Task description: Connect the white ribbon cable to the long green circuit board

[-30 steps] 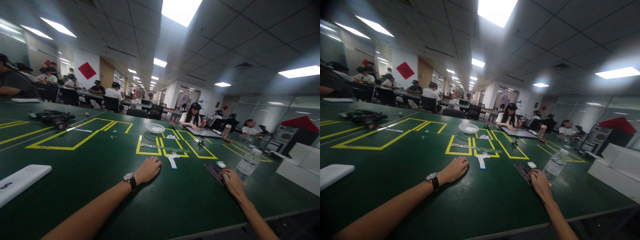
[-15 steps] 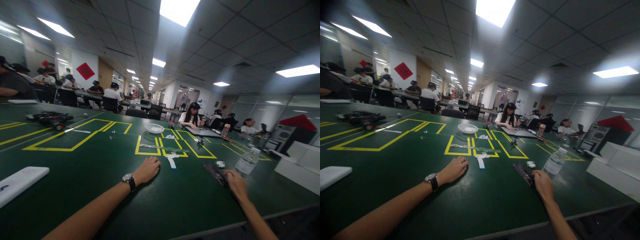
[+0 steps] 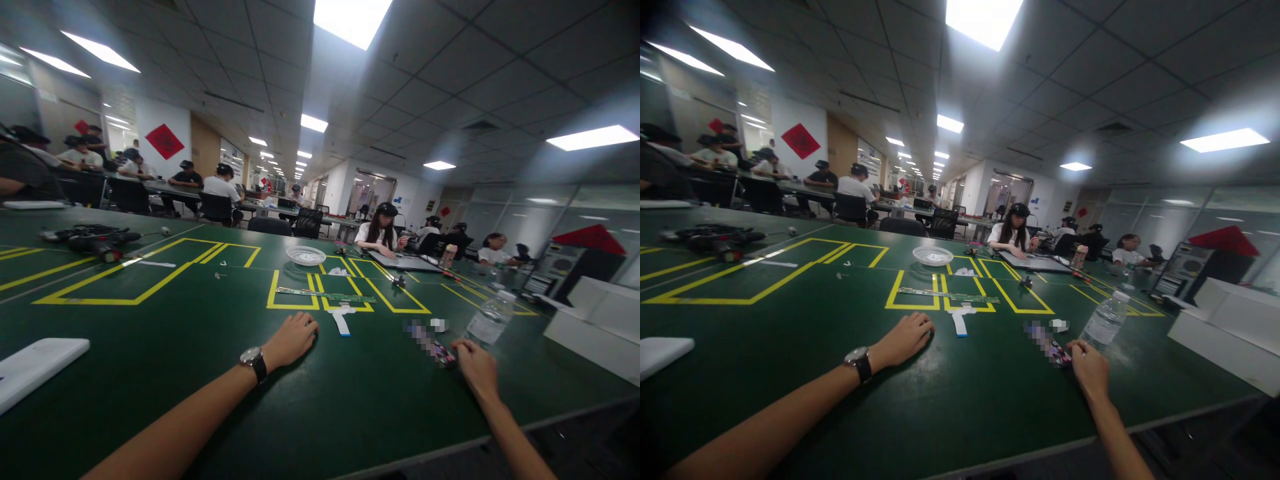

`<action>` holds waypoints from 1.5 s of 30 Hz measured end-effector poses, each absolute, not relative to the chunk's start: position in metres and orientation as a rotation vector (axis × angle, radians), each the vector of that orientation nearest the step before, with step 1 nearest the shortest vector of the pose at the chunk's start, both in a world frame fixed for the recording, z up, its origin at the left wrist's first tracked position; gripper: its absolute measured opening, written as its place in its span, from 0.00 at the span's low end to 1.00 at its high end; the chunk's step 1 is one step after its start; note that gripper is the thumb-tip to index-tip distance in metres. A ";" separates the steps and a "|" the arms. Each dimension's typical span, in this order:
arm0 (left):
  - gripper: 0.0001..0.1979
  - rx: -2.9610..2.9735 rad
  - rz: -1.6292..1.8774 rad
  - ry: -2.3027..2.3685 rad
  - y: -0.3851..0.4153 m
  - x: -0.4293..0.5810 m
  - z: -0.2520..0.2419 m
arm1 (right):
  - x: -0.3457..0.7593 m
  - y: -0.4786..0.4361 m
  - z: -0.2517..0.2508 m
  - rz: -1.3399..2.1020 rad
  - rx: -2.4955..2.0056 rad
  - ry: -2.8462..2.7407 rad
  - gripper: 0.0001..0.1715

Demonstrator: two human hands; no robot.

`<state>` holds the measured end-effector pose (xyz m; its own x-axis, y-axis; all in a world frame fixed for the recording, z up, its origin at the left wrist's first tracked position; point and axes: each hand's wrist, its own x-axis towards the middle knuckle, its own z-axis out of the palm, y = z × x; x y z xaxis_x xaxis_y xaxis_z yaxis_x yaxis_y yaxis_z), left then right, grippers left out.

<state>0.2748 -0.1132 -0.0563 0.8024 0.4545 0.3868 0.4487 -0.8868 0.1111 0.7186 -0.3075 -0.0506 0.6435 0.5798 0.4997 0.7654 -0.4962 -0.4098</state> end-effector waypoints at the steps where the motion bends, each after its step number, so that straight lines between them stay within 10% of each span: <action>1: 0.11 2.967 0.643 0.746 -0.113 0.275 -0.056 | 0.716 -0.307 -0.049 -0.377 -2.250 -1.062 0.23; 45: 0.11 2.955 0.668 0.744 -0.111 0.276 -0.059 | 0.709 -0.296 -0.056 -0.300 -2.068 -1.403 0.22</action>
